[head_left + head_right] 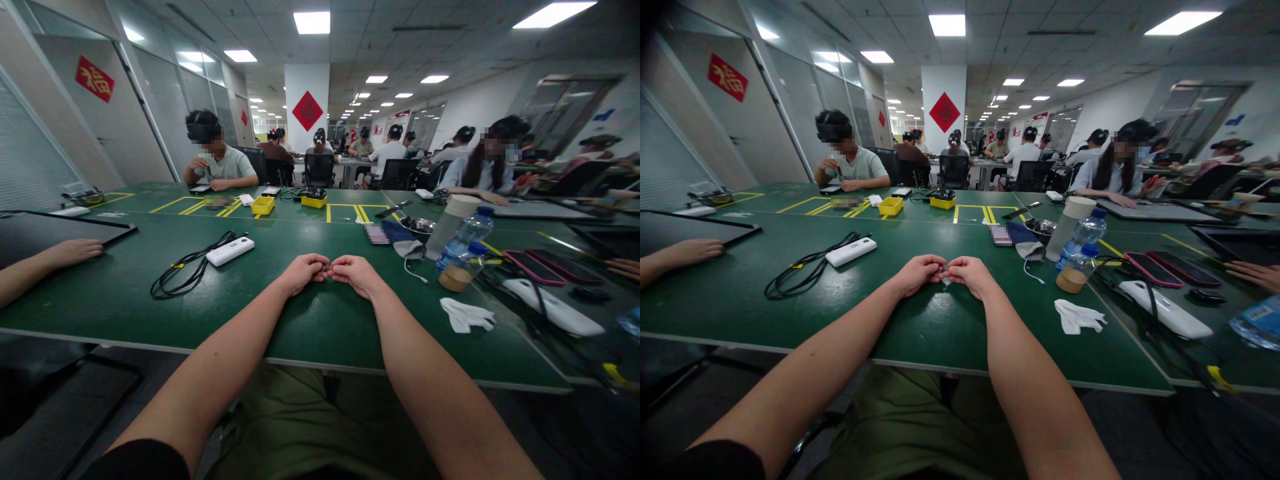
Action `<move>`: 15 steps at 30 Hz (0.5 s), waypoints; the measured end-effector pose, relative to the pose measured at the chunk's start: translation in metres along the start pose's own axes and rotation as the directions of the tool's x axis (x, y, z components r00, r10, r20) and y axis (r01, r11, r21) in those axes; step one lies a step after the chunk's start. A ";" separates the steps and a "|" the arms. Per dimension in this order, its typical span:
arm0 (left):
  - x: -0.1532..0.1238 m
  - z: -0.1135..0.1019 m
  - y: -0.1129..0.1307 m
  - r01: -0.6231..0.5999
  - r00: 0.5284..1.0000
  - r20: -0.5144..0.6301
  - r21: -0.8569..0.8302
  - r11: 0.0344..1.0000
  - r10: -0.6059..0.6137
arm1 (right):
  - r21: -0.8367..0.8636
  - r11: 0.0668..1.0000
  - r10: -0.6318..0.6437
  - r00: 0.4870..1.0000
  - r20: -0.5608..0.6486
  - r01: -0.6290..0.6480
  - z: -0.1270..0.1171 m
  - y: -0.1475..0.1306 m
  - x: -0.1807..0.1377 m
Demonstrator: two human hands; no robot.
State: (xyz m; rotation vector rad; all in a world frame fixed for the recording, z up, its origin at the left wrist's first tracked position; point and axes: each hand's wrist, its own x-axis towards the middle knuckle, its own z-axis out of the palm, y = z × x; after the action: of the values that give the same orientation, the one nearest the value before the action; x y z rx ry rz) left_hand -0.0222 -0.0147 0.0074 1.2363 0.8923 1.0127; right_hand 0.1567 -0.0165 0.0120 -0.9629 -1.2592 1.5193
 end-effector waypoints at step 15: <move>-0.002 0.000 0.001 -0.010 1.000 0.023 0.015 1.000 0.010 | 0.055 0.998 0.001 1.000 0.001 -0.001 -0.003 0.000 0.003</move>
State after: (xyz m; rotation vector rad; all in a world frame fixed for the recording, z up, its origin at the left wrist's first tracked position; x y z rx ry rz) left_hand -0.0233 -0.0164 0.0085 1.2640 0.8786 0.9993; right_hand 0.1587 -0.0125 0.0115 -0.9270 -1.2119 1.5474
